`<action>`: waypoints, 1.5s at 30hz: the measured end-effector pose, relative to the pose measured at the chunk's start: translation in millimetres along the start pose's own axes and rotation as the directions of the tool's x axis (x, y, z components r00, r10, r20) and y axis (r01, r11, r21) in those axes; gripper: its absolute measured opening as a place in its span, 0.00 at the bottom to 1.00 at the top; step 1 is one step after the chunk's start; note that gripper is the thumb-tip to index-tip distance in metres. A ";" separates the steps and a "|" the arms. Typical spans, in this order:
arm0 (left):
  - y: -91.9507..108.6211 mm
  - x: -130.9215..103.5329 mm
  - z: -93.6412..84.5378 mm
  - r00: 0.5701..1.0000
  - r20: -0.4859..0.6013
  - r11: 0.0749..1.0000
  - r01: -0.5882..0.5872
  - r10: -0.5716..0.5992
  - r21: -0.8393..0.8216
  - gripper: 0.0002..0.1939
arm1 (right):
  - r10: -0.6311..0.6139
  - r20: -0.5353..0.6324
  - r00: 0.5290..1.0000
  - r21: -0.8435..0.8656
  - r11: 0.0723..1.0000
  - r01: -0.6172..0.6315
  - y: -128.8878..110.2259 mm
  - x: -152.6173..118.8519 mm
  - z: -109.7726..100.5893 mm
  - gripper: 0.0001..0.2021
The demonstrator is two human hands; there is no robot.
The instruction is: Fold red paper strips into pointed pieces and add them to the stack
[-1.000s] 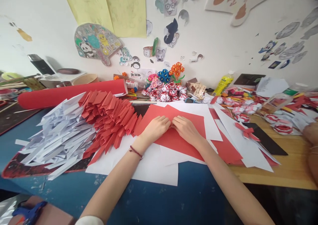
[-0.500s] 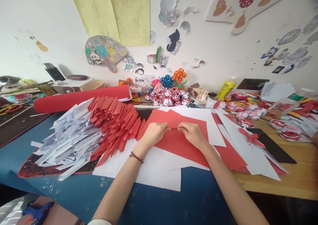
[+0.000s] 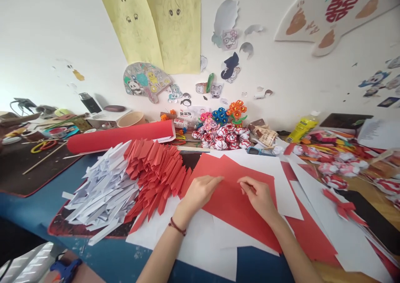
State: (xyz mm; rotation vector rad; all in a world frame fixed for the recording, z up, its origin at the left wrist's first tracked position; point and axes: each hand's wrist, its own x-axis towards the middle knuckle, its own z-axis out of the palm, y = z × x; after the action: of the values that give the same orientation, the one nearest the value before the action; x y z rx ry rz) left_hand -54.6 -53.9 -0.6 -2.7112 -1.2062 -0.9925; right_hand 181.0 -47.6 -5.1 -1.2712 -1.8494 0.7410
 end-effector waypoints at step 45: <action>-66.0 -46.1 -167.3 0.423 -0.726 0.222 0.905 -0.542 0.362 0.13 | 0.200 0.484 0.852 0.345 0.851 -0.395 -19.0 2.7 -3.2 0.21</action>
State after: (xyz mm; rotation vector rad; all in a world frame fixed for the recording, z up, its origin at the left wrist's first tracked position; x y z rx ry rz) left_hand -213.2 -80.8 92.1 -1.0309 -2.2274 -0.7750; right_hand 173.6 -51.3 12.5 -1.1724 -1.6749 1.6320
